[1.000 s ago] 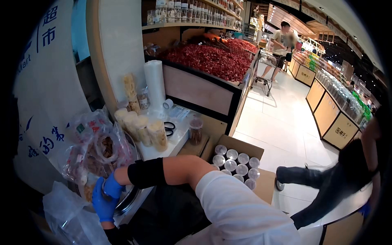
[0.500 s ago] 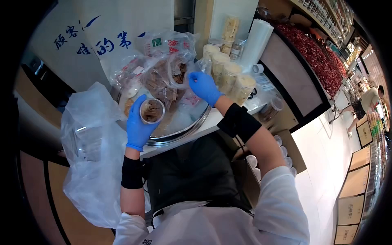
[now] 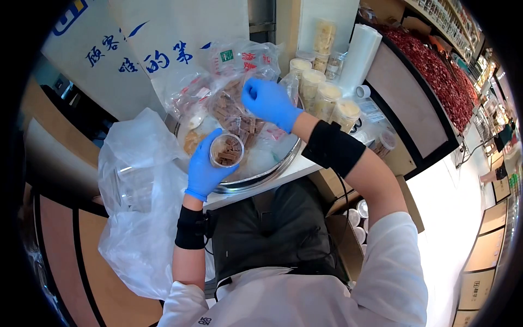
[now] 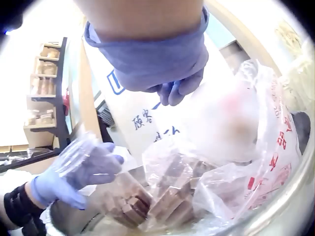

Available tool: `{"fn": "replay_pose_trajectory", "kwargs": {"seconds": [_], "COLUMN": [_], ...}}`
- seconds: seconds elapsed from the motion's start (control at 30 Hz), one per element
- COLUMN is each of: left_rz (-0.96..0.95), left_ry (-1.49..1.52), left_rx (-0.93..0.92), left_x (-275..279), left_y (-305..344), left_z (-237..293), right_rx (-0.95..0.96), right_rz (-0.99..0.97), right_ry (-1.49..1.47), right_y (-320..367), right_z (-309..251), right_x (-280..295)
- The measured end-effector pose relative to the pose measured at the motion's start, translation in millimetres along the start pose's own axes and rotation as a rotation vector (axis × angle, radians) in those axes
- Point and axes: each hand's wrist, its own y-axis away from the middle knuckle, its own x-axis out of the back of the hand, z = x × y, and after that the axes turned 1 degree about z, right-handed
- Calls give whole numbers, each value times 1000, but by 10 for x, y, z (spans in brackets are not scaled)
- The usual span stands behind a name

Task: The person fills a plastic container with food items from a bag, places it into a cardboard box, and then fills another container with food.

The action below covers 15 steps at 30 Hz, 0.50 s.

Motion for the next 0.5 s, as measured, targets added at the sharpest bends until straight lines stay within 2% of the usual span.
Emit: {"fn": "replay_pose_trajectory", "kwargs": {"seconds": [0.07, 0.13, 0.17, 0.23, 0.37, 0.43, 0.5], "left_rz": [-17, 7, 6, 12, -14, -53, -59], "left_ry": [-13, -52, -54, -25, -64, -89, -106], "left_rx": [10, 49, 51, -4, -61, -75, -89], "left_x": [-28, -48, -51, -55, -88, -69, -75], "left_y": [21, 14, 13, 21, 6, 3, 0], "left_z": [13, 9, 8, 10, -19, 7, -21], "right_rx": [26, 412, 412, 525, 608, 503, 567], "right_rz": [-75, -185, -187, -571, -663, -1051, -1092], "right_ry": [-5, -60, -62, -4, 134, 313, 363], "right_y": [237, 427, 476, 540, 493, 399, 328], "right_z": [-229, -376, -416, -478, -437, -513, -543], "right_x": [68, 83, 68, 23, -147, -217, -293]}}
